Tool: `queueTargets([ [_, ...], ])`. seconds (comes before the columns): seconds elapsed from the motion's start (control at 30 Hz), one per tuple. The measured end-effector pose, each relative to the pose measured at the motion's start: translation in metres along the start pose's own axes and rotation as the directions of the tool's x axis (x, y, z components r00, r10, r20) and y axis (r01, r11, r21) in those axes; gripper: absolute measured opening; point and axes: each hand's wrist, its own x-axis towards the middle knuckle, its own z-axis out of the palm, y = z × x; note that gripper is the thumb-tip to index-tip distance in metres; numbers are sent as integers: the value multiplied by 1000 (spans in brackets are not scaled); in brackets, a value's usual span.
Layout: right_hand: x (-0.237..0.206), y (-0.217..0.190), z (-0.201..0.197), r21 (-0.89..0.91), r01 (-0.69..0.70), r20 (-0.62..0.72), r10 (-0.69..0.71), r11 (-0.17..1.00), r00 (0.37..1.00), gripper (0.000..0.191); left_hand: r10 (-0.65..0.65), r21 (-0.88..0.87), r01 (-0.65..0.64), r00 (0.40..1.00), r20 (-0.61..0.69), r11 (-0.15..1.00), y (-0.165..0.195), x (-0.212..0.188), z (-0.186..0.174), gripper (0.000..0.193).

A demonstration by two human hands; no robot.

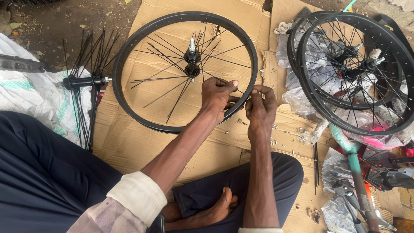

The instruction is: The person sits on the floor and laces a bicycle wheel by inserting spokes through the rim and hub, then securing them with nipples. The person works methodically around the wheel, handling spokes and nipples by hand.

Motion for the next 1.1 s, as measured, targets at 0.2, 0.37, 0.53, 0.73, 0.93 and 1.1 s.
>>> queueTargets([
  [0.2, 1, 5, -5, -3, -37, -60, 37, 999, 998, 32, 1, -20, -1, 1000, 1, 1000, -1, 4, 1, 27],
  [0.37, 5, 8, -6, -31, 89, 37, -88, 996, 995, 23, 29, -28, -28, 1000, 5, 999, -2, 4, 1, 28],
  [0.53, 5, 9, -5, -13, -64, -99, 62, 998, 993, 30, 2, -2, -2, 1000, -22, 1000, -1, 1, 1, 27],
  [0.73, 7, 15, -5, -76, -4, -65, -1, 997, 998, 19, 17, 14, -17, 1000, -12, 1000, 0, 0, 3, 26],
  [0.93, 4, 11, -7, -27, 176, 57, -174, 984, 983, 18, 4, 11, -4, 999, -39, 1000, -2, 0, 3, 28],
  [1.1, -2, 0, 3, -149, -129, -127, 110, 980, 986, 31, 11, -12, -11, 1000, -21, 1000, 0, -1, 3, 29],
])
